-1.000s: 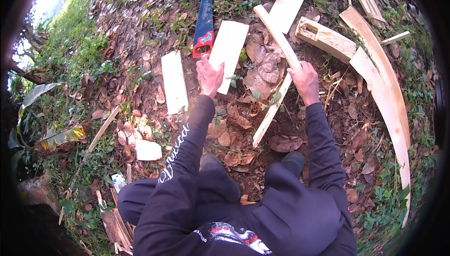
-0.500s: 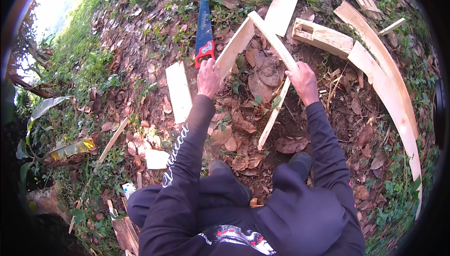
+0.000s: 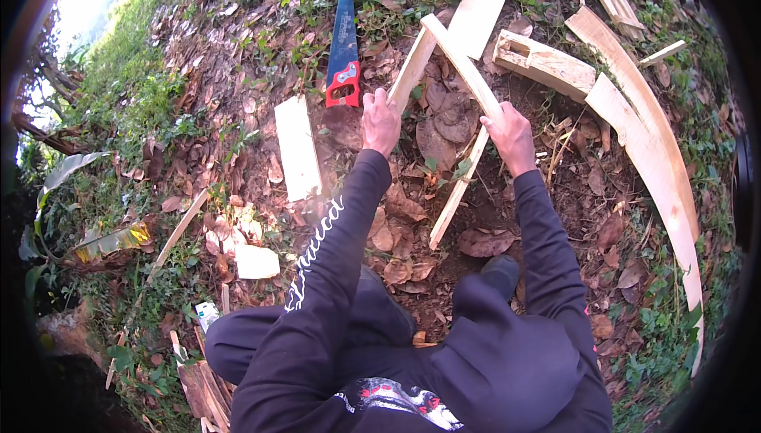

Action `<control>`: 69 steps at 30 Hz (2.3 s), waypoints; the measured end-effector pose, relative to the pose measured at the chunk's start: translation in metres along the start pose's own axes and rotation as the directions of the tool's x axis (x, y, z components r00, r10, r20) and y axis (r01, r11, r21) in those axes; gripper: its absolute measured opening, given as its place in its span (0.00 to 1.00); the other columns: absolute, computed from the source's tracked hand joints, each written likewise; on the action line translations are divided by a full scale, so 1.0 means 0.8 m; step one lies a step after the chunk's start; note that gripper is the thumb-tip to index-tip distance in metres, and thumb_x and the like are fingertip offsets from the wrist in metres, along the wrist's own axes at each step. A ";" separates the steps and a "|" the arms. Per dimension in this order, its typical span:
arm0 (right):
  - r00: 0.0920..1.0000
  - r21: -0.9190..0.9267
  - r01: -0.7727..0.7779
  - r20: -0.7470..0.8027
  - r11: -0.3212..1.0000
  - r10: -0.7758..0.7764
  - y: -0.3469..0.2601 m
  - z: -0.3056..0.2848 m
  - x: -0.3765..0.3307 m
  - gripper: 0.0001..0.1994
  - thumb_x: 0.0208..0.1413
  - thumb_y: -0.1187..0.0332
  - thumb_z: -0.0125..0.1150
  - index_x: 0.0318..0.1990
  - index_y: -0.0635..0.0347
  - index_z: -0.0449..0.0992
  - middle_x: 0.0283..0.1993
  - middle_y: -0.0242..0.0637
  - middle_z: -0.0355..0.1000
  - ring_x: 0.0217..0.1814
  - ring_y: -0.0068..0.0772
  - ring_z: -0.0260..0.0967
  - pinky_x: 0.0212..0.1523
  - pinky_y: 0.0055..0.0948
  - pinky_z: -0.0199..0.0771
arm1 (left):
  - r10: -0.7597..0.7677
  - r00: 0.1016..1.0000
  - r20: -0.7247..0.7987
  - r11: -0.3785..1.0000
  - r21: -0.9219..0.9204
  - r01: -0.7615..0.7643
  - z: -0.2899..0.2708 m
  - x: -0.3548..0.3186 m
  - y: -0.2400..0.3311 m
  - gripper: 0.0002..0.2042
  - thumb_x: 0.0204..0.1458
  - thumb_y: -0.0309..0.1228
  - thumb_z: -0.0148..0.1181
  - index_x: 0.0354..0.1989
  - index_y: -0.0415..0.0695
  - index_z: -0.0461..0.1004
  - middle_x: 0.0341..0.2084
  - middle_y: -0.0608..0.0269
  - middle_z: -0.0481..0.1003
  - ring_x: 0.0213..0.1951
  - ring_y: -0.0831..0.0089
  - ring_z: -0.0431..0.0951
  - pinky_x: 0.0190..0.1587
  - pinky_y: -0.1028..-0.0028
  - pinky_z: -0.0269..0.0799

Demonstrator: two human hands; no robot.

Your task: The person assembles a wooden frame by arranging and fitting several cut wooden planks together on the ground. They repeatedly adjust the positions of the pieces to form a rectangular structure.

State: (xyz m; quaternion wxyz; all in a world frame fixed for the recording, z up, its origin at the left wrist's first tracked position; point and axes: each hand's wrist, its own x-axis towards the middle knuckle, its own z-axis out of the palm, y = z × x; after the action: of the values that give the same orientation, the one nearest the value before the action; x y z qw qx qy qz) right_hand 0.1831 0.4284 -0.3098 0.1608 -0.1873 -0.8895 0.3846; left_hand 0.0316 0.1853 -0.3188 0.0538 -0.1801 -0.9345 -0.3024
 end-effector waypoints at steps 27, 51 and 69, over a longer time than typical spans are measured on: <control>0.999 0.014 0.008 0.038 1.000 -0.008 -0.004 0.004 0.006 0.16 0.59 0.61 0.67 0.37 0.64 0.68 0.30 0.55 0.76 0.32 0.54 0.78 0.34 0.45 0.77 | 0.026 0.995 0.095 1.000 0.014 -0.027 0.014 -0.008 -0.031 0.17 0.59 0.31 0.53 0.56 0.42 0.66 0.40 0.39 0.73 0.43 0.39 0.76 0.47 0.48 0.71; 0.996 0.023 0.002 0.090 1.000 -0.004 -0.015 0.000 0.011 0.16 0.60 0.61 0.65 0.39 0.66 0.68 0.32 0.59 0.76 0.35 0.59 0.78 0.36 0.47 0.76 | 0.150 0.984 0.099 0.977 0.135 -0.163 0.000 0.062 -0.009 0.22 0.56 0.41 0.62 0.49 0.36 0.65 0.44 0.39 0.72 0.44 0.43 0.78 0.45 0.52 0.75; 0.996 0.052 -0.029 0.083 0.998 0.024 -0.013 -0.004 0.013 0.15 0.59 0.63 0.66 0.38 0.66 0.68 0.30 0.55 0.75 0.32 0.54 0.78 0.33 0.43 0.76 | 0.184 0.946 0.266 0.978 0.043 -0.203 0.041 0.156 0.047 0.43 0.49 0.30 0.54 0.77 0.63 0.45 0.45 0.41 0.71 0.46 0.40 0.76 0.51 0.50 0.73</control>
State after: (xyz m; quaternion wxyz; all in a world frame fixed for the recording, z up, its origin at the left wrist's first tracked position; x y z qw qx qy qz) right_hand 0.1731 0.4289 -0.2983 0.1239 -0.1787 -0.8822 0.4176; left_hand -0.0705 0.2704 -0.2986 -0.0338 -0.3071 -0.9212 -0.2366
